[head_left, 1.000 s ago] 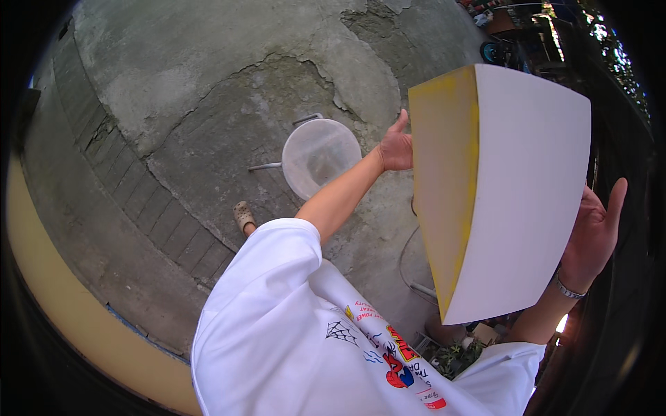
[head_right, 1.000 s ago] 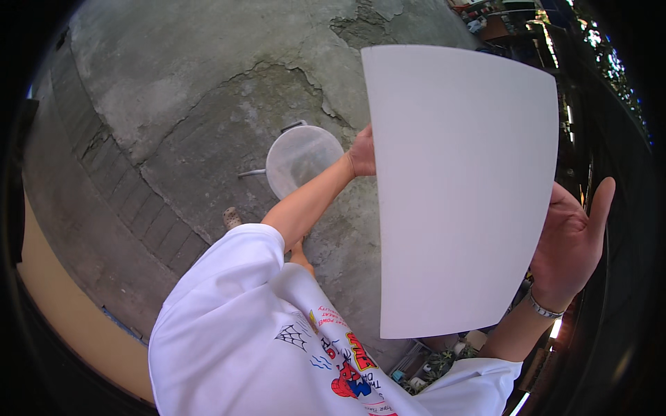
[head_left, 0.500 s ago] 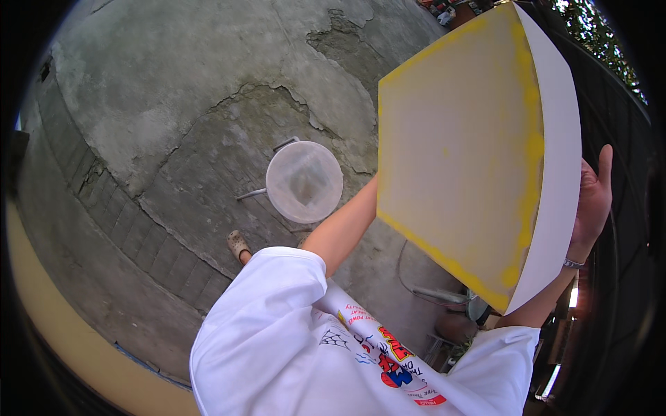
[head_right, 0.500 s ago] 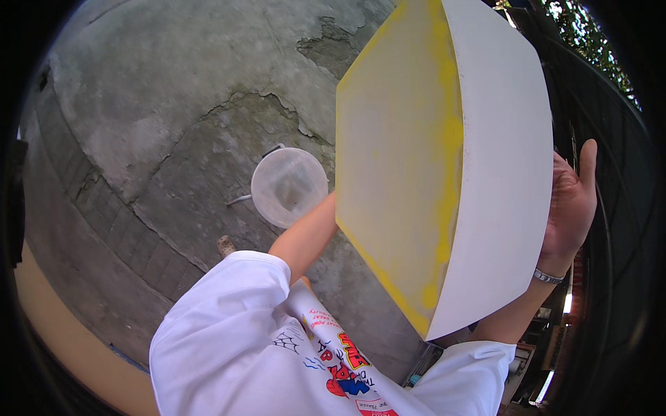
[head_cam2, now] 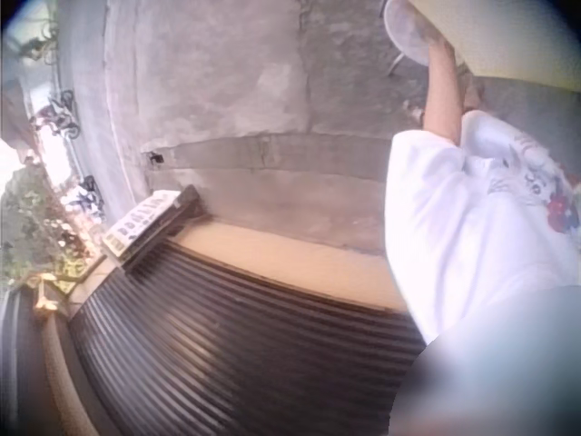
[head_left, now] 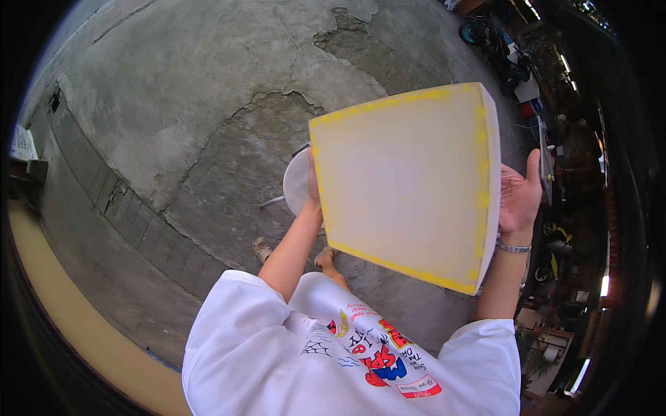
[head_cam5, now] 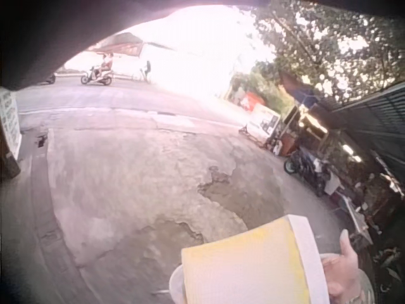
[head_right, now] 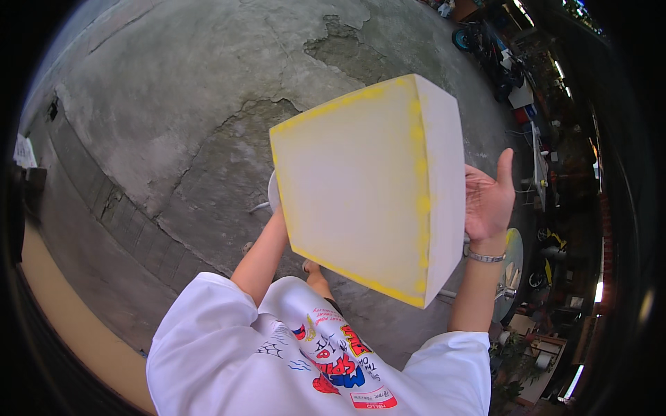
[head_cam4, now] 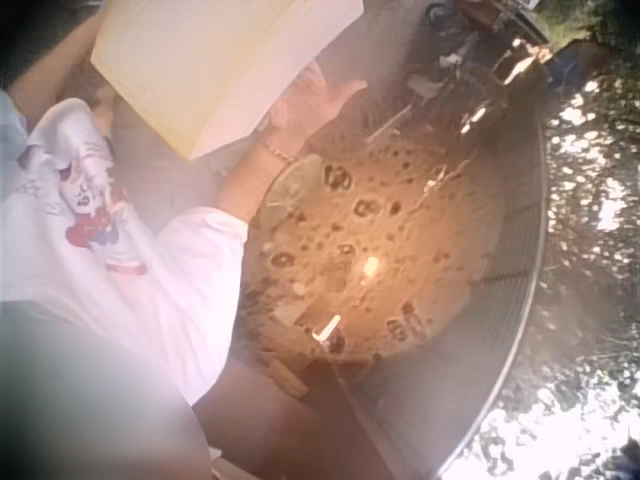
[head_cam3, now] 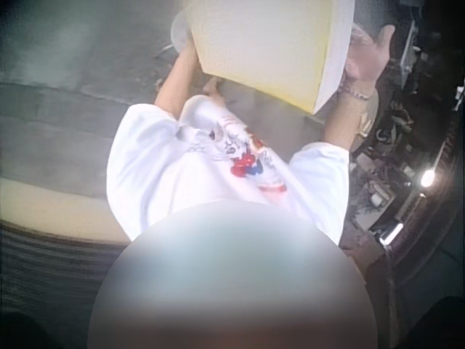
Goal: The person uses a spray gun to apply white paint to a small box placed on a stool. They move around the box to cover all sides, then place the box on a table and continue spraying. The person also briefly handles a yellow rectangular object before resuming painting.
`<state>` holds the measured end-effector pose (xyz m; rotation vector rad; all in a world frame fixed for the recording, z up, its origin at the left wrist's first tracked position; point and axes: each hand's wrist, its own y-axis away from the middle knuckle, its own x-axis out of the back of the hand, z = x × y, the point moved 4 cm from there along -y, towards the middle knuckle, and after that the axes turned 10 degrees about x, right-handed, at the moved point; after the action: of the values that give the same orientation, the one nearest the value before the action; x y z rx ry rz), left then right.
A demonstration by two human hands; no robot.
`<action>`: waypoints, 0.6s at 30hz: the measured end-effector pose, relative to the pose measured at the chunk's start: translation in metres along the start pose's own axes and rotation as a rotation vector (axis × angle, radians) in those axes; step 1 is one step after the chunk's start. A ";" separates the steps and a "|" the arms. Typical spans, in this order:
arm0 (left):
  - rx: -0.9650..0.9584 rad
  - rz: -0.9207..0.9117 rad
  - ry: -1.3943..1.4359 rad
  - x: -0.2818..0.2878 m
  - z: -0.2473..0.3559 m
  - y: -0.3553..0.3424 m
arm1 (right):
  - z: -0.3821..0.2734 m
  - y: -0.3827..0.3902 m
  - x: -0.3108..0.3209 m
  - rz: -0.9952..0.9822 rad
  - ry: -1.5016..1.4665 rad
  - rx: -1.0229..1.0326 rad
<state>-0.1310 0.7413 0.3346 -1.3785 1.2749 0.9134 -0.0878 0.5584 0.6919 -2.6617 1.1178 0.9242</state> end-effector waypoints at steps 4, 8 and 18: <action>-0.018 0.147 -0.104 0.001 0.020 0.055 | 0.051 0.004 0.052 -0.026 -0.145 -0.015; 0.012 0.291 -0.178 0.010 0.036 0.109 | 0.105 0.003 0.091 0.120 -0.351 -0.017; 0.091 0.768 -0.532 0.035 0.041 0.169 | 0.218 0.021 0.204 0.177 -0.587 -0.100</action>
<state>-0.2872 0.7840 0.2628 -0.4776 1.3970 1.5847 -0.0986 0.4877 0.4011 -2.1348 1.1787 1.6832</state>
